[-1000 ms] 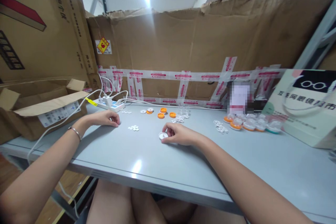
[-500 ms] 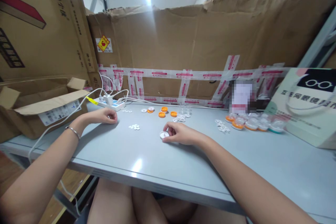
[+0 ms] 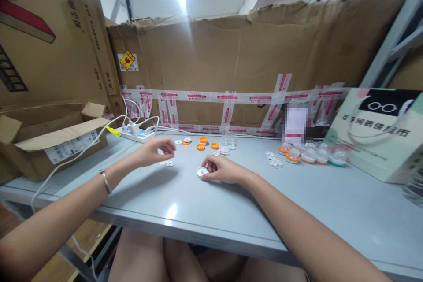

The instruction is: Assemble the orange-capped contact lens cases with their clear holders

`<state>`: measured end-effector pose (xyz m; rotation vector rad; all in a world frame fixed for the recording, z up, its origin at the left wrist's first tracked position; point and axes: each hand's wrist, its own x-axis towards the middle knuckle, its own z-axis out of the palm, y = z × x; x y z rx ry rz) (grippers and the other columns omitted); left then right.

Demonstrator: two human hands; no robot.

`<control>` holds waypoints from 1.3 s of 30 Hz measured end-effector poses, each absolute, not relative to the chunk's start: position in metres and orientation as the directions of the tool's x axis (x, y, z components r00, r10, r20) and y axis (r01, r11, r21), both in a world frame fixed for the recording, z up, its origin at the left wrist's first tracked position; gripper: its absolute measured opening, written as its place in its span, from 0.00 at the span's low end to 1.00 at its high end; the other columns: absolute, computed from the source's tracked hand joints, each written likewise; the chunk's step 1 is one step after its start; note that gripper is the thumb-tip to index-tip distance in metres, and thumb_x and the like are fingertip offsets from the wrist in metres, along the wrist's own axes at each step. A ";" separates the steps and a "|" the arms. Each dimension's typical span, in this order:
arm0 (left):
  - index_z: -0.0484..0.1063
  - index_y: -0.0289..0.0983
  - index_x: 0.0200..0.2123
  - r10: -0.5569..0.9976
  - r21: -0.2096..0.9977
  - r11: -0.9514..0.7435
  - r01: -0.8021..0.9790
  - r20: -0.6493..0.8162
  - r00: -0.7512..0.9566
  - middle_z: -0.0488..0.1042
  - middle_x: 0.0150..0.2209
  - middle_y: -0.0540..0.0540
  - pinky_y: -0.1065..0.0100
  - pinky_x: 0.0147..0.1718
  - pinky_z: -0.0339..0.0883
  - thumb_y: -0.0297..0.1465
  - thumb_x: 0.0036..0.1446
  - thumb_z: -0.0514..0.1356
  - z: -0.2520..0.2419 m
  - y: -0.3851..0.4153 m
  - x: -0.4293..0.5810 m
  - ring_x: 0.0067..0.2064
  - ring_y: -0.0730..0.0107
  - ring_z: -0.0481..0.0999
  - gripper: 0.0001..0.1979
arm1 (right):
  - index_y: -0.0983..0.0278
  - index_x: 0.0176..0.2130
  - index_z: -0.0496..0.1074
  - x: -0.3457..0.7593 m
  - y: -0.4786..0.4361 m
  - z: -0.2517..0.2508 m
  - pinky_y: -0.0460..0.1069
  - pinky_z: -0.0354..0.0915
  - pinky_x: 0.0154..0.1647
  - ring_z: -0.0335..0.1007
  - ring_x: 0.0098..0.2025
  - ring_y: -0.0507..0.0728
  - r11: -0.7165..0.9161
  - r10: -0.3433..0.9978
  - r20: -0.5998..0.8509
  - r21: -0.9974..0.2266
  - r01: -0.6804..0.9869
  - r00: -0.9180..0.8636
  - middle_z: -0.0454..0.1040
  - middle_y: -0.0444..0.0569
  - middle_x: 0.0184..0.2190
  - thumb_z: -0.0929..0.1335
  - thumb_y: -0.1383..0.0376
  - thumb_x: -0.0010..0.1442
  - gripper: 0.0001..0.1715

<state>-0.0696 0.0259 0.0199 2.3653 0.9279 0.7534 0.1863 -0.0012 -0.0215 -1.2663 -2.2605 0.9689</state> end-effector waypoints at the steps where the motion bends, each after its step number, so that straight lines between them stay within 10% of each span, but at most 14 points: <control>1: 0.66 0.34 0.31 0.667 0.530 -0.720 0.448 0.351 0.658 0.73 0.29 0.48 0.72 0.32 0.65 0.26 0.46 0.57 0.019 0.020 -0.054 0.31 0.73 0.72 0.05 | 0.63 0.37 0.67 0.185 -0.001 -0.022 0.45 0.54 0.26 0.57 0.26 0.49 0.363 0.854 0.002 -0.719 0.593 -0.520 0.62 0.41 0.25 0.69 0.54 0.45 0.21; 5: 0.68 0.36 0.34 0.527 0.283 -0.849 0.447 0.373 0.764 0.73 0.29 0.50 0.73 0.31 0.62 0.22 0.47 0.55 0.004 0.012 -0.012 0.30 0.74 0.71 0.09 | 0.64 0.34 0.67 0.183 -0.002 -0.023 0.45 0.52 0.24 0.54 0.24 0.48 0.370 0.865 0.036 -0.721 0.587 -0.501 0.60 0.39 0.22 0.69 0.54 0.45 0.20; 17: 0.69 0.36 0.34 0.457 0.234 -0.889 0.394 0.413 0.788 0.74 0.32 0.48 0.74 0.33 0.61 0.24 0.52 0.54 -0.017 0.014 -0.002 0.34 0.72 0.72 0.06 | 0.63 0.23 0.59 0.183 -0.002 -0.023 0.44 0.50 0.22 0.52 0.22 0.47 0.390 0.872 0.076 -0.704 0.593 -0.483 0.57 0.38 0.19 0.69 0.54 0.44 0.19; 26: 0.69 0.36 0.34 0.356 -0.041 -0.917 0.397 0.366 0.860 0.74 0.29 0.45 0.71 0.31 0.59 0.27 0.55 0.51 -0.018 0.012 -0.003 0.31 0.69 0.72 0.08 | 0.65 0.28 0.66 0.184 0.002 -0.027 0.44 0.52 0.23 0.54 0.23 0.48 0.413 0.858 0.099 -0.716 0.563 -0.503 0.59 0.39 0.21 0.70 0.55 0.43 0.17; 39: 0.70 0.33 0.31 0.604 0.582 -0.744 0.329 0.374 0.704 0.74 0.29 0.47 0.74 0.32 0.66 0.27 0.52 0.55 -0.020 0.019 -0.007 0.31 0.74 0.73 0.05 | 0.67 0.34 0.73 0.183 0.003 -0.029 0.46 0.58 0.27 0.60 0.26 0.50 0.396 0.880 0.138 -0.741 0.543 -0.454 0.66 0.43 0.24 0.71 0.56 0.41 0.21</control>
